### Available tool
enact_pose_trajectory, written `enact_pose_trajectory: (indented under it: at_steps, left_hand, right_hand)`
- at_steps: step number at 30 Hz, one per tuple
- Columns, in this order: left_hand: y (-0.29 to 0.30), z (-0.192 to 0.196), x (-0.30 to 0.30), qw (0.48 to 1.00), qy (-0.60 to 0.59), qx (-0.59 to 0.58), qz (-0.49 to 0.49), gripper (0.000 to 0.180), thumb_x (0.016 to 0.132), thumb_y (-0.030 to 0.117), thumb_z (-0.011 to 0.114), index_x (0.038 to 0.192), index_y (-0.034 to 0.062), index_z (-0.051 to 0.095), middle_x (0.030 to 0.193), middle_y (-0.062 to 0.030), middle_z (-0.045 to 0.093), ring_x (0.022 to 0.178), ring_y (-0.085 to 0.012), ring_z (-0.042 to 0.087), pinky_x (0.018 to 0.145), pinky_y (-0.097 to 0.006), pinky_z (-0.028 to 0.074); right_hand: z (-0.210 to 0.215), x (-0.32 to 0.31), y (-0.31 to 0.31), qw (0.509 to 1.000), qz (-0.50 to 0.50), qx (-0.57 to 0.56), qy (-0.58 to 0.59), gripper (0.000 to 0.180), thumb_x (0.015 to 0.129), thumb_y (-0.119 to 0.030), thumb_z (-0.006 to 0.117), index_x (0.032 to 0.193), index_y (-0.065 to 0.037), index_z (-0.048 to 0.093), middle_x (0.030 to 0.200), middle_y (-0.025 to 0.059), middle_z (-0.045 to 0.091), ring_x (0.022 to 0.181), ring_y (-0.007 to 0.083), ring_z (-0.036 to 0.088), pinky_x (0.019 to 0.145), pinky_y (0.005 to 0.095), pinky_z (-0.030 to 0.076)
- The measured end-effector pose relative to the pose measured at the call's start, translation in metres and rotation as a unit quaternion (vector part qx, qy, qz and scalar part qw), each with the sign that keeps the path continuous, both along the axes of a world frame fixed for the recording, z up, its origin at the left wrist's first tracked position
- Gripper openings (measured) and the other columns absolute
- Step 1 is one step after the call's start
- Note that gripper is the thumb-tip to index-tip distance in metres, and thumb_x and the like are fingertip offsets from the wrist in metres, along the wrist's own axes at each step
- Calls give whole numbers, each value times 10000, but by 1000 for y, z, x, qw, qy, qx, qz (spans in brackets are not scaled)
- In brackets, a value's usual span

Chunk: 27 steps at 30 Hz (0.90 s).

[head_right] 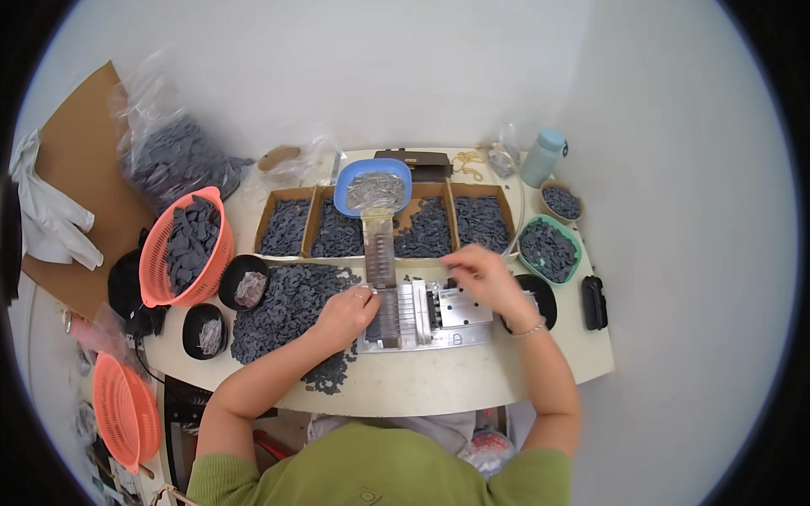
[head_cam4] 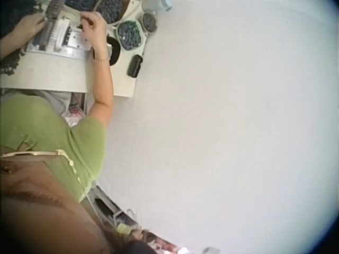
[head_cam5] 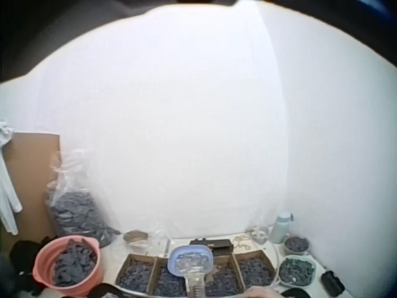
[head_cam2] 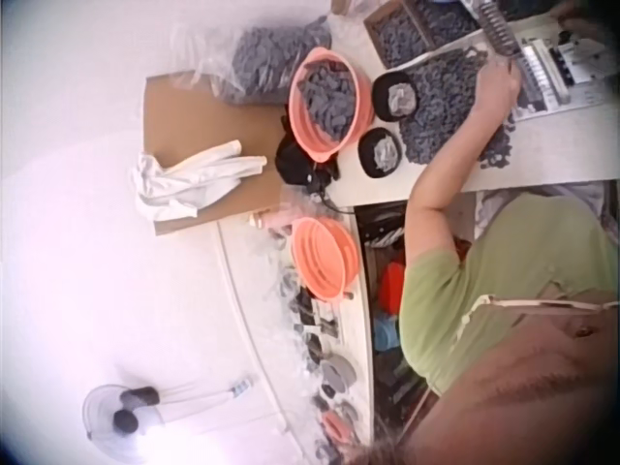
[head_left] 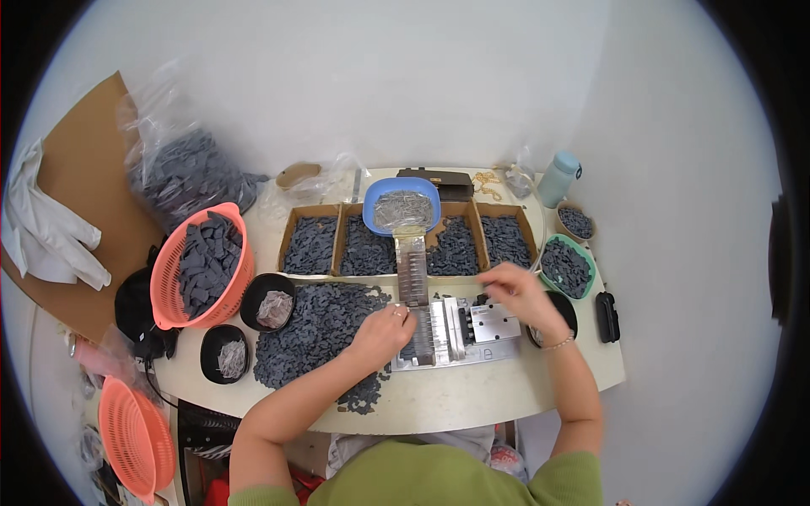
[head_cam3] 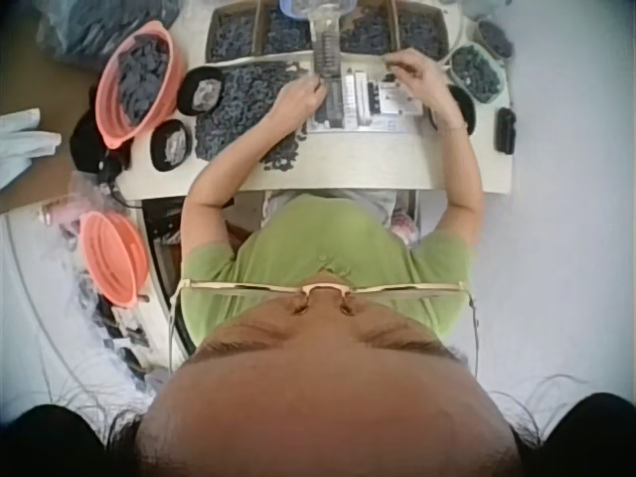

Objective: The person places small metal pins from a dish into the slots of an assembly jig and aligns plastic pieces into the slots by hand, then presses the jig mechanism to assemble the components.

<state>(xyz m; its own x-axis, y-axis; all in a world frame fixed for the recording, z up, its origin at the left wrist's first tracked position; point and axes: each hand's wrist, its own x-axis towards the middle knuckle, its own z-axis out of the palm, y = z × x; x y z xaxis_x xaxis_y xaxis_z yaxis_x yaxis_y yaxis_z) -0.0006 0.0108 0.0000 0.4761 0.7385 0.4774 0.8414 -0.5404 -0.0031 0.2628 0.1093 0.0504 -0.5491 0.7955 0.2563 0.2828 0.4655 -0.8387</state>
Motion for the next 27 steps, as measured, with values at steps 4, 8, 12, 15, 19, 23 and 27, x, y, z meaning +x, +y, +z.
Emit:
enact_pose_trajectory:
  at_steps: [4,8,12,15,19,23,27]
  left_hand:
    - [-13,-8,0,997,12,-78,10,280,723,48,581,986,-37,623,1014,-144,634,962,-275,618,769,-341,535]
    - [-25,-10,4,1000,-6,-9,18,289,768,102,625,1016,-45,642,1135,-179,634,1084,-309,597,886,-354,503]
    - [-38,5,-6,993,-95,-71,11,298,800,177,690,1025,-15,661,1121,-151,647,1132,-328,575,955,-403,458]
    - [-52,22,-34,989,-125,-64,54,284,779,154,715,1025,17,674,1115,-127,654,1154,-328,561,968,-421,443]
    - [-77,37,-82,972,-180,-4,153,247,746,91,738,980,34,684,1083,-133,656,1130,-341,567,948,-432,446]
    - [-104,45,-130,943,-190,27,271,217,752,52,713,959,5,672,1060,-147,657,1108,-359,568,953,-427,434]
    - [-129,40,-177,902,-196,15,385,147,744,28,687,885,-1,655,918,-155,646,937,-351,595,829,-417,457]
  right_hand:
    - [-7,-38,-16,996,75,29,-35,235,827,-19,632,1051,-51,693,857,88,632,735,189,612,663,296,492]
    - [-14,-61,-23,996,65,35,-57,164,829,-95,662,983,-49,695,836,119,638,731,257,626,658,340,502]
    - [-29,-83,-25,966,37,219,-131,147,819,-185,680,811,-47,630,789,107,610,737,305,609,656,399,496]
    - [-47,-98,-25,951,28,265,-157,136,827,-186,655,839,-59,606,788,104,595,741,311,614,651,404,504]
    - [-49,-106,-34,905,59,373,-197,62,789,-97,599,818,-43,590,810,91,581,772,263,601,678,369,511]
    - [-47,-101,-48,872,45,440,-210,116,768,-72,573,859,-13,615,839,75,546,840,218,569,719,325,483]
    - [-33,-106,-49,866,70,401,-289,208,777,-91,592,965,-31,659,921,71,572,902,232,556,768,345,443]
